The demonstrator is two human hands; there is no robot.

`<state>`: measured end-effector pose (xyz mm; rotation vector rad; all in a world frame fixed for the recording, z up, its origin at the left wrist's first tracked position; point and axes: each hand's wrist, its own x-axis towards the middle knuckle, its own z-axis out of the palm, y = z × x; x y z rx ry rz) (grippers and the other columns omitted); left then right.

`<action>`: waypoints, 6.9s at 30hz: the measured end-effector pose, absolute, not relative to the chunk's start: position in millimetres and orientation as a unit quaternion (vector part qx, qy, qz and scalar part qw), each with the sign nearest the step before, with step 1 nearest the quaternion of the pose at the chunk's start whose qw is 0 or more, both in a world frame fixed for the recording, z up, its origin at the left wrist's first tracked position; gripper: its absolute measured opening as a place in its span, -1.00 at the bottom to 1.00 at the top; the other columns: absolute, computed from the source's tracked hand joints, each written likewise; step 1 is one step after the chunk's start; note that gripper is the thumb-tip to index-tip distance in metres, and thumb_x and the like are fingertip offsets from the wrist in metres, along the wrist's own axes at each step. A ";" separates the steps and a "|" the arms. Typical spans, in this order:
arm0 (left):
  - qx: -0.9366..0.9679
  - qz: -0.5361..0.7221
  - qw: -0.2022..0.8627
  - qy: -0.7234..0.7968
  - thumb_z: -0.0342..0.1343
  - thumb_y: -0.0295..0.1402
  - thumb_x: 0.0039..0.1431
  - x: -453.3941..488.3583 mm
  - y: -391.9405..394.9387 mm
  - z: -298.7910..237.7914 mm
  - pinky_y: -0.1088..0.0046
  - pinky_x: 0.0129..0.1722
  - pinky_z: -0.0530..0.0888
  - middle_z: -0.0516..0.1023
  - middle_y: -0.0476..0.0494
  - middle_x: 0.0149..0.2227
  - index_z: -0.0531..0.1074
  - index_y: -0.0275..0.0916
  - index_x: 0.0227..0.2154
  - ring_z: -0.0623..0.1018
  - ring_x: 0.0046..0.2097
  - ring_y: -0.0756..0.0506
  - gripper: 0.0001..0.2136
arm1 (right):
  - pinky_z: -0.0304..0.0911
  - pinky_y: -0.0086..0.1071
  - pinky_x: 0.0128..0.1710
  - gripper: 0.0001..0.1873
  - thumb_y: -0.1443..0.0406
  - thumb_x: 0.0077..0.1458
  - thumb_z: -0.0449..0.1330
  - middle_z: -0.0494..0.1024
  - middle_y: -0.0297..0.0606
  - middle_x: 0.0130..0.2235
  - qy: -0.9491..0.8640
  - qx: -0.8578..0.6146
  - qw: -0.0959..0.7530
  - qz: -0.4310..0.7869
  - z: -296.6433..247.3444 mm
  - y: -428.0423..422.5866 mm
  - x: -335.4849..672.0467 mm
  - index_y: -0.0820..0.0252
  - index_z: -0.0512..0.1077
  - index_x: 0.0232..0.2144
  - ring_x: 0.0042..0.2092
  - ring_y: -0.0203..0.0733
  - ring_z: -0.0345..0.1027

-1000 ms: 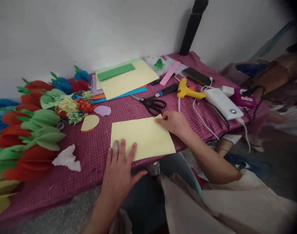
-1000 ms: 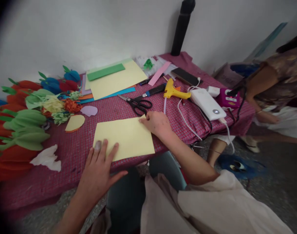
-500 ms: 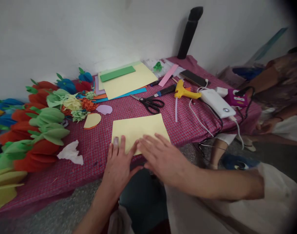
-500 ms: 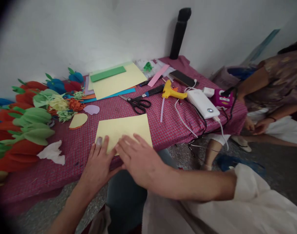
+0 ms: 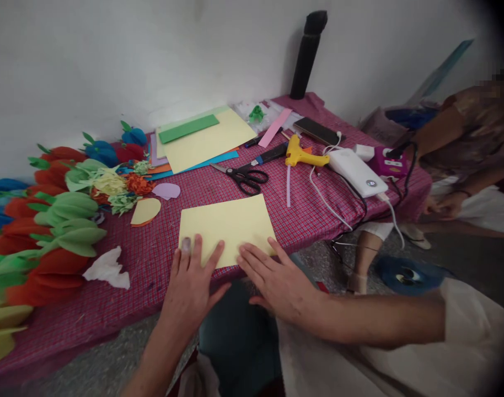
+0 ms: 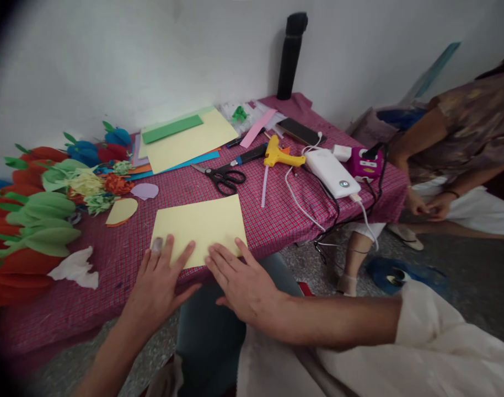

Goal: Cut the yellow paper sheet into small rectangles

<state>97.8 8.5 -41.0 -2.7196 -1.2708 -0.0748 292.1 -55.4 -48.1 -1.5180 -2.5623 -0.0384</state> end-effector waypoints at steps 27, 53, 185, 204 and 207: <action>-0.901 -0.043 0.076 -0.426 0.03 -0.15 0.00 99.7 5.8 -38.2 -0.02 0.03 0.08 -0.08 -0.33 0.20 0.02 -0.14 0.13 0.00 0.17 -0.40 -0.39 | 0.15 -0.61 -0.64 -0.58 0.09 -0.08 0.14 0.51 -0.13 -0.27 -0.283 -0.500 0.368 0.731 -61.1 -65.6 307.5 0.29 0.37 -0.24 -0.54 -0.43 0.35; -0.893 -0.030 0.079 -0.442 0.03 -0.21 0.01 99.6 3.1 -35.6 0.01 0.05 0.05 -0.06 -0.32 0.20 -0.05 -0.12 0.15 0.00 0.18 -0.36 -0.37 | 0.21 -0.27 -0.10 -0.71 0.36 0.03 0.04 0.46 -0.21 -0.14 -0.768 -0.519 0.357 0.115 -47.6 -74.3 304.8 0.15 0.36 -0.15 -0.09 -0.22 0.29; -0.892 -0.016 0.116 -0.436 -0.11 -0.10 0.08 82.8 -8.4 -48.6 0.06 0.12 -0.03 0.10 -0.23 0.16 0.02 -0.28 0.13 0.09 0.17 -0.22 -0.42 | -0.27 0.13 0.07 -0.37 -0.02 0.02 -0.04 0.23 -0.19 0.09 -0.847 -0.516 0.123 0.027 -38.4 -28.1 363.2 0.13 0.10 0.09 0.12 0.03 0.00; -0.841 -0.126 0.107 -0.515 -0.03 -0.28 0.07 67.2 -50.0 -33.5 0.11 0.11 0.05 0.01 -0.28 0.19 -0.09 -0.32 0.15 0.02 0.19 -0.23 -0.39 | -0.24 0.05 0.10 -0.45 0.03 0.02 0.01 0.17 -0.18 0.13 -0.870 -0.468 0.157 -0.003 -24.7 -26.8 340.4 0.15 0.21 0.03 0.15 0.00 -0.07; -0.869 -0.073 0.078 -0.483 -0.12 -0.24 0.11 96.1 -39.7 -34.5 0.15 0.14 0.00 -0.03 -0.25 0.20 -0.06 -0.38 0.15 -0.05 0.21 -0.20 -0.43 | -0.19 -0.02 0.12 -0.43 0.07 0.06 -0.03 0.13 -0.19 0.14 -0.890 -0.431 0.149 0.014 -22.3 -28.7 311.1 0.20 0.12 0.09 0.17 -0.06 -0.10</action>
